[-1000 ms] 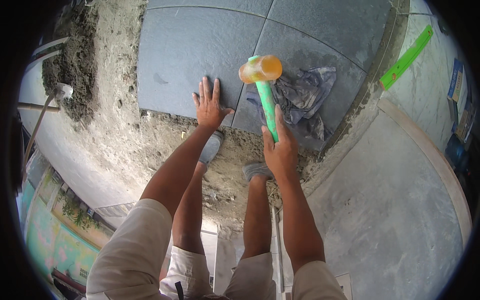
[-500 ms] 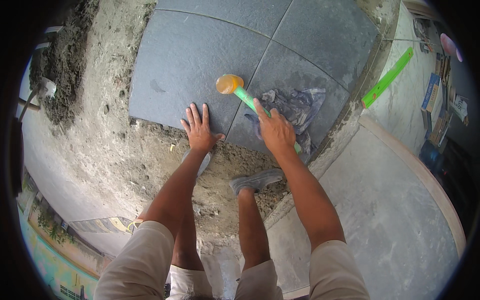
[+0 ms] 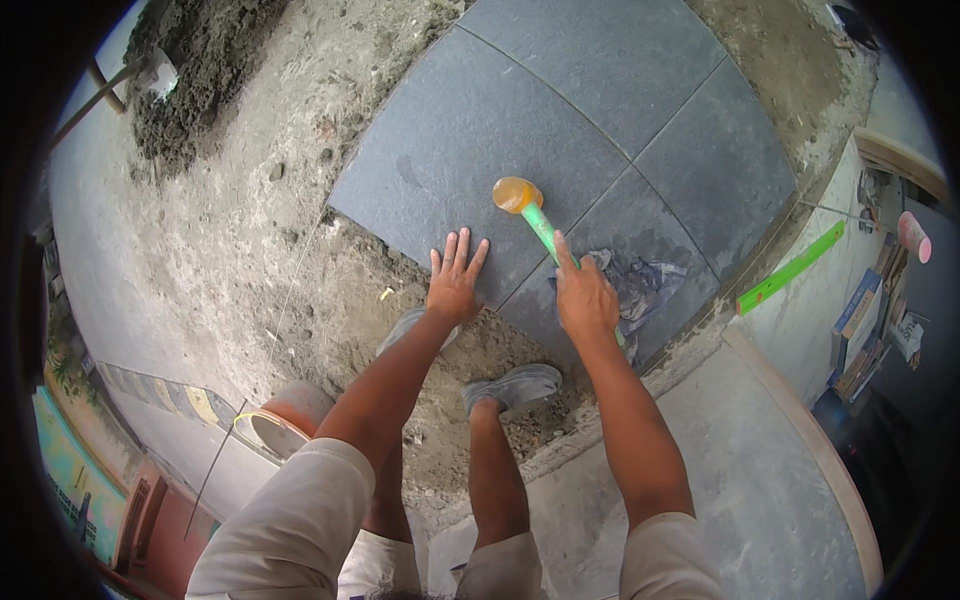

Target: The person installs floor tiles by tapping them with a mallet, checking alignment with a spirit level, spreading mortar with a trowel, and wiping the tiles with a cloth.

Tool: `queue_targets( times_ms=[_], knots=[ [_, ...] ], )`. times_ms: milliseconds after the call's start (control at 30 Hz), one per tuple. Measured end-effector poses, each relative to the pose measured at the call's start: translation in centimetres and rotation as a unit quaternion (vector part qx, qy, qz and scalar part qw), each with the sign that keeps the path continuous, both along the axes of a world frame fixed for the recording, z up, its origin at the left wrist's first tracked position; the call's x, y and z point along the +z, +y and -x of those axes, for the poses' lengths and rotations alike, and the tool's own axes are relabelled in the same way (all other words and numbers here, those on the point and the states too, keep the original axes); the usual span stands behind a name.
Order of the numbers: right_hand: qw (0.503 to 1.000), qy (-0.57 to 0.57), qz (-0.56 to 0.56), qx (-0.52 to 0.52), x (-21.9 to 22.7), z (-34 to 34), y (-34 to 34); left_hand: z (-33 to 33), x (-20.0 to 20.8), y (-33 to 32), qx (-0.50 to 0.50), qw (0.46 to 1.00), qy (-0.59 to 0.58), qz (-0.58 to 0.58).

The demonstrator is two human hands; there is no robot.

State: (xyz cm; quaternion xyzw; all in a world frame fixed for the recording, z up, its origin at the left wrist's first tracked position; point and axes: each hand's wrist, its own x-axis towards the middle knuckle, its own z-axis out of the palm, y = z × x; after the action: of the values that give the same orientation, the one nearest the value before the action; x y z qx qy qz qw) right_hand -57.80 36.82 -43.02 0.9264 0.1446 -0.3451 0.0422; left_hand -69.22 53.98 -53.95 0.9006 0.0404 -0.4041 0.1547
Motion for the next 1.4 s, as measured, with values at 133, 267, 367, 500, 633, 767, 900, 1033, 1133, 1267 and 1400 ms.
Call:
queue_targets(
  times_ms=[133,267,367,500,633,767,900,1033,1133,1267,1400],
  knots=[
    [0.998,0.042,0.019,0.032,2.4,-1.5,4.6,0.7,-0.2,4.8,0.039,0.992,0.011,0.117],
    [0.993,0.058,0.027,0.098,4.8,-4.4,9.9,1.7,0.8,8.4,0.152,0.986,0.009,0.066],
    [0.987,0.054,0.009,0.152,5.5,-8.0,15.8,1.8,0.5,11.7,0.170,0.984,-0.043,0.016],
    [0.967,0.042,-0.025,0.249,3.6,-13.5,25.7,1.9,-0.4,14.2,0.183,0.980,-0.072,0.012],
    [0.924,0.076,-0.028,0.374,1.7,-14.8,34.0,2.5,-0.8,14.0,0.170,0.983,-0.067,0.024],
    [0.915,0.125,-0.020,0.384,2.0,-10.6,38.4,2.7,-0.7,14.2,0.189,0.980,-0.053,0.041],
    [0.885,0.139,0.053,0.441,0.1,-9.4,39.6,2.2,-0.4,14.0,0.199,0.977,-0.051,0.062],
    [0.893,0.155,0.039,0.422,1.6,-8.8,42.2,2.6,-0.7,14.2,0.196,0.978,-0.055,0.057],
    [0.904,0.110,-0.047,0.411,0.0,-8.0,41.3,2.7,-0.7,14.3,0.197,0.977,-0.060,0.054],
    [0.844,0.156,0.095,0.504,-1.3,-7.3,43.0,2.6,-0.6,14.2,0.195,0.977,-0.050,0.065],
    [0.878,0.125,0.026,0.461,0.3,-7.3,44.7,2.8,-0.5,14.5,0.199,0.977,-0.046,0.062]
  ],
)
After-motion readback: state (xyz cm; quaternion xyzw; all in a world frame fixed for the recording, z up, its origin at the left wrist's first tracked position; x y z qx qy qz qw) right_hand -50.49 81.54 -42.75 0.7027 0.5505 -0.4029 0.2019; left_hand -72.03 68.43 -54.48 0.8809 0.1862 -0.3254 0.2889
